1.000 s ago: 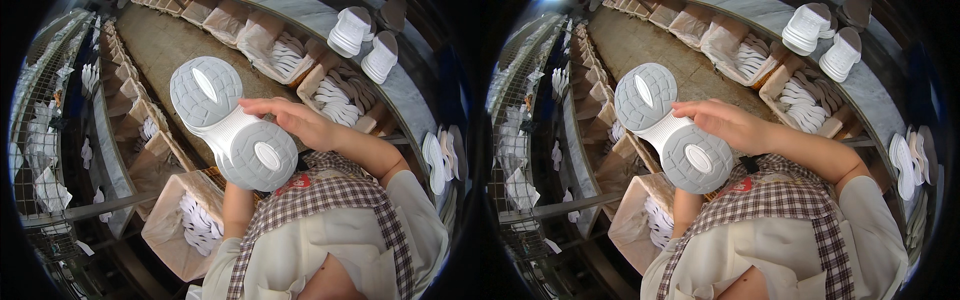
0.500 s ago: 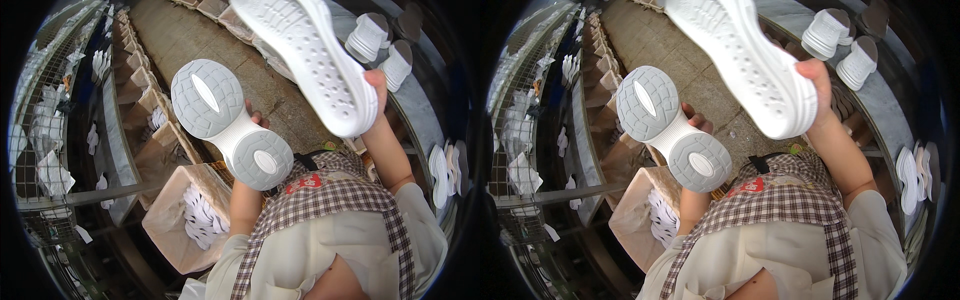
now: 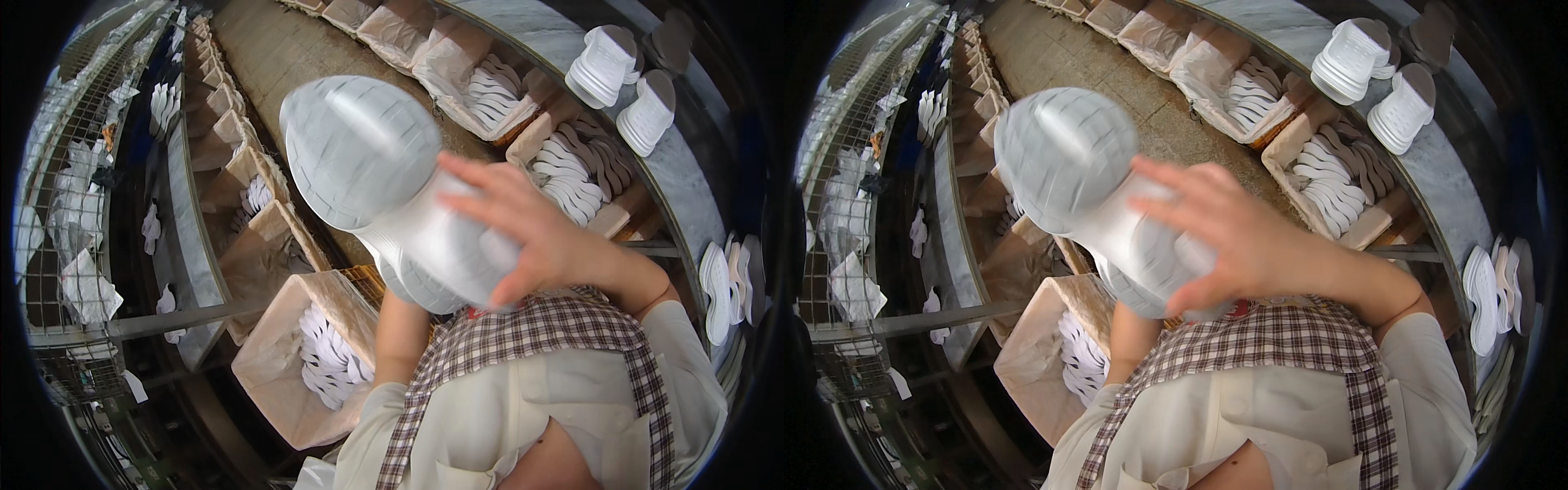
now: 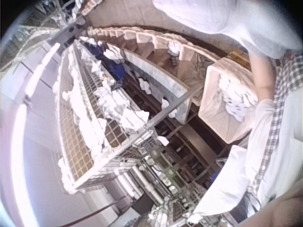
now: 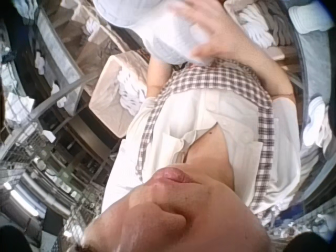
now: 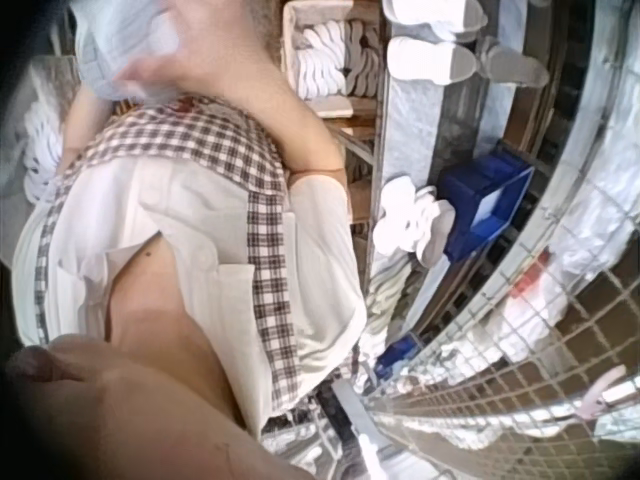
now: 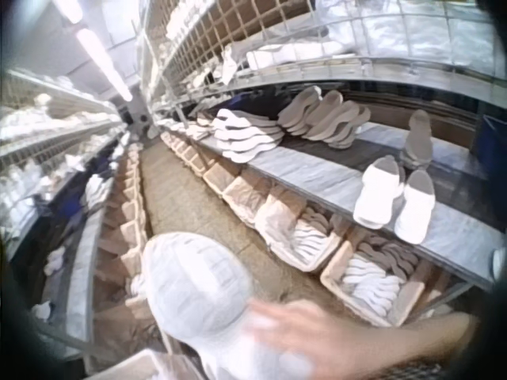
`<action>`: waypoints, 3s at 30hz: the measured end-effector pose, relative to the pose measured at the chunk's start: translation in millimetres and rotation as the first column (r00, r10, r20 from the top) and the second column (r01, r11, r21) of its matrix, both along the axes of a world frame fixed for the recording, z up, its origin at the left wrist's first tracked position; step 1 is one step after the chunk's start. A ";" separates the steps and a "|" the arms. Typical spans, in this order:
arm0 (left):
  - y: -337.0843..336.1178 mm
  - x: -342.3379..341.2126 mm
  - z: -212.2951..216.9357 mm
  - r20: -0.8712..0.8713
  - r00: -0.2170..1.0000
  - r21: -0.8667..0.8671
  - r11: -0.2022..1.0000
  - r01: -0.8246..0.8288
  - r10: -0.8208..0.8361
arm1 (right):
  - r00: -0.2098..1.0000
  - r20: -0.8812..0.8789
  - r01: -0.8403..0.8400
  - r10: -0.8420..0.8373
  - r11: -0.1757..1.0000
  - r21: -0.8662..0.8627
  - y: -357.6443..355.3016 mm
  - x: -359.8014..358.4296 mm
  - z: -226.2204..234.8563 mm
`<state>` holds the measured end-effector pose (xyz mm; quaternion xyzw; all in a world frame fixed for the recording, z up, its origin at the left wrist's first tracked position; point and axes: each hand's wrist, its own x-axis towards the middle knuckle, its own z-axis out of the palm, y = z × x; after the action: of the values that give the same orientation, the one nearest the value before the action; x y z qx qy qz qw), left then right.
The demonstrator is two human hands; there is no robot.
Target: The person repeatedly picks up pairs of white slippers from a shelf, turns them over to view the soles, and places them back. The person handles multiple pairs in a repetitive cycle of pick, inspect, and replace.
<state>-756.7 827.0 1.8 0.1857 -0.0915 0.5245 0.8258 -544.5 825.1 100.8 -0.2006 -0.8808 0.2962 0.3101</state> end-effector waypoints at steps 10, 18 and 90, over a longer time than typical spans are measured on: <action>2.3 0.0 0.8 -0.008 1.000 0.009 1.000 -0.013 0.014 | 0.998 0.060 0.017 -0.025 0.992 0.125 -19.7 -21.0 17.5; 7.6 -21.6 10.2 -0.158 0.952 -0.010 0.963 -0.268 0.263 | 0.979 -0.072 0.134 -0.191 0.869 -0.477 -1.1 -8.7 -7.3; 188.1 357.3 70.0 -0.928 0.338 -0.014 0.921 0.389 -0.157 | -0.172 -0.366 0.426 -0.915 0.266 -0.865 95.8 263.1 -156.4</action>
<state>-399.4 1015.1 71.8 0.5109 0.2936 0.1747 0.7888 -281.4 920.9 -55.6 -0.5302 -0.1848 0.3148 0.7652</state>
